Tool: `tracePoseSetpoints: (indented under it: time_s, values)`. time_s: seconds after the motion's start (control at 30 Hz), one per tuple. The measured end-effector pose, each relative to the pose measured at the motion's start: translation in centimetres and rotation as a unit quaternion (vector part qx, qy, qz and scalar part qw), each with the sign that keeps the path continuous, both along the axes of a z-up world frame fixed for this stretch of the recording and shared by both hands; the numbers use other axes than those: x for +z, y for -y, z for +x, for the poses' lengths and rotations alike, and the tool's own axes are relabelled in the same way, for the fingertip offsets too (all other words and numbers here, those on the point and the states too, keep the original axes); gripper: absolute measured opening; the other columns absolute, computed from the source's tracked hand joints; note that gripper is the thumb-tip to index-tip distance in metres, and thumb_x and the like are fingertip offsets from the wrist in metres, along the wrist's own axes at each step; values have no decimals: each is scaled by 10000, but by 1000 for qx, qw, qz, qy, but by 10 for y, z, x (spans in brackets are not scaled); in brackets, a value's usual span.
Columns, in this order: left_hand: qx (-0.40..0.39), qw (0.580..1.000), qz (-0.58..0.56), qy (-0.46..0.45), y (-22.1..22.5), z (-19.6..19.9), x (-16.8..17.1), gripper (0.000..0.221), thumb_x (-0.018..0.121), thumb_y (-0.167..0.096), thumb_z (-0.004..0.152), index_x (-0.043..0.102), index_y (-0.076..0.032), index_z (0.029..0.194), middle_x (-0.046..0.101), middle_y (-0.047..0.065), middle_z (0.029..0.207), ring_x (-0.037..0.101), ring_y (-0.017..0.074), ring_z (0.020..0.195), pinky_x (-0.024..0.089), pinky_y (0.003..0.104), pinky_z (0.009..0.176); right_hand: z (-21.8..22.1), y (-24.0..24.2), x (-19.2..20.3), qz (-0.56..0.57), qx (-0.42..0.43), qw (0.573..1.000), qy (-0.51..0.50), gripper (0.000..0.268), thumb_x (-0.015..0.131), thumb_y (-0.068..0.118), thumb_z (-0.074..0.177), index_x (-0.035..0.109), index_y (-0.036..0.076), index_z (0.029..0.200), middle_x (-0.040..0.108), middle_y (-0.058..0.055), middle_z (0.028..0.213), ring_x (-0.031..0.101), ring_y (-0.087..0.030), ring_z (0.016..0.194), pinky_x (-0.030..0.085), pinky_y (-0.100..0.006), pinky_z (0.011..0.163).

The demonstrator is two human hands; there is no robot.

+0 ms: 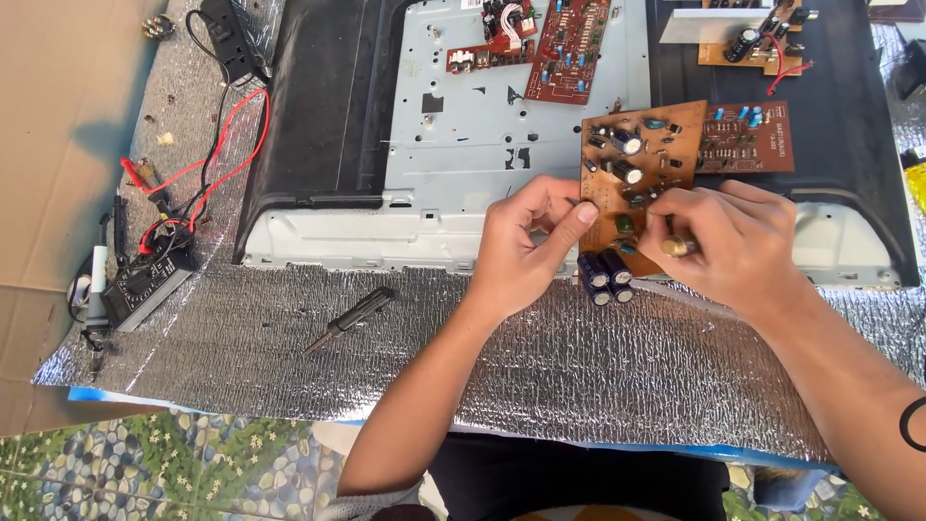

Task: Inspecting and probing a circuit board from a disassembled television using a screwdriver.

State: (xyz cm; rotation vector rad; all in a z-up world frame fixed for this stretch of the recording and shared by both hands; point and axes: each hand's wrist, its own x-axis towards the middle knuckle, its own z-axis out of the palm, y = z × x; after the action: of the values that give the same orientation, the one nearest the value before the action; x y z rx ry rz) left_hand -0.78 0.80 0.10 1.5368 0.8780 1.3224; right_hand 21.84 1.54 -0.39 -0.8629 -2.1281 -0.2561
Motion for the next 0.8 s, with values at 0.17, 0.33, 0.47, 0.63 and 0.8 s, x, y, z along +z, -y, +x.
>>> tracePoseSetpoints:
  time_s: [0.17, 0.33, 0.47, 0.63, 0.8]
  values:
    - [-9, 1000, 0, -4, 4, 3, 4, 80, 680, -75, 967, 659, -44, 1038, 589, -43, 703, 467, 47, 614, 418, 207, 633, 21, 12, -9, -84, 1, 986, -141, 186, 742, -127, 880, 584, -73, 962, 597, -106, 733, 419, -154, 509, 347, -295, 516]
    - [13, 1000, 13, 12, 0, -3, -1, 79, 669, -119, 983, 660, -70, 1044, 571, -50, 678, 454, 49, 601, 415, 212, 641, 25, 12, 16, -217, -47, 949, -224, 146, 617, -59, 1110, 536, -168, 1166, 590, -186, 901, 423, -159, 643, 330, -281, 620]
    - [28, 999, 8, 34, -2, -3, -3, 163, 678, -126, 984, 679, -52, 1130, 616, -25, 733, 482, 56, 630, 416, 212, 645, 17, 8, 16, -345, 22, 924, -163, 179, 669, 138, 939, 622, 8, 825, 538, -31, 590, 344, -106, 439, 237, -270, 456]
    - [105, 993, 45, -2, -3, -3, 3, 205, 711, -87, 948, 699, -25, 1143, 682, 11, 729, 488, 57, 582, 374, 201, 561, -8, 24, 32, -320, 30, 932, -165, 232, 695, 5, 900, 588, -23, 696, 520, -30, 567, 313, -124, 451, 222, -286, 477]
    - [141, 986, 83, -36, 2, 0, 12, 152, 701, -48, 914, 586, -28, 1012, 601, 28, 942, 549, 69, 687, 520, 228, 676, -18, 30, 35, -289, -25, 944, -159, 146, 691, -33, 906, 629, -59, 776, 597, -61, 625, 369, -134, 461, 265, -272, 455]
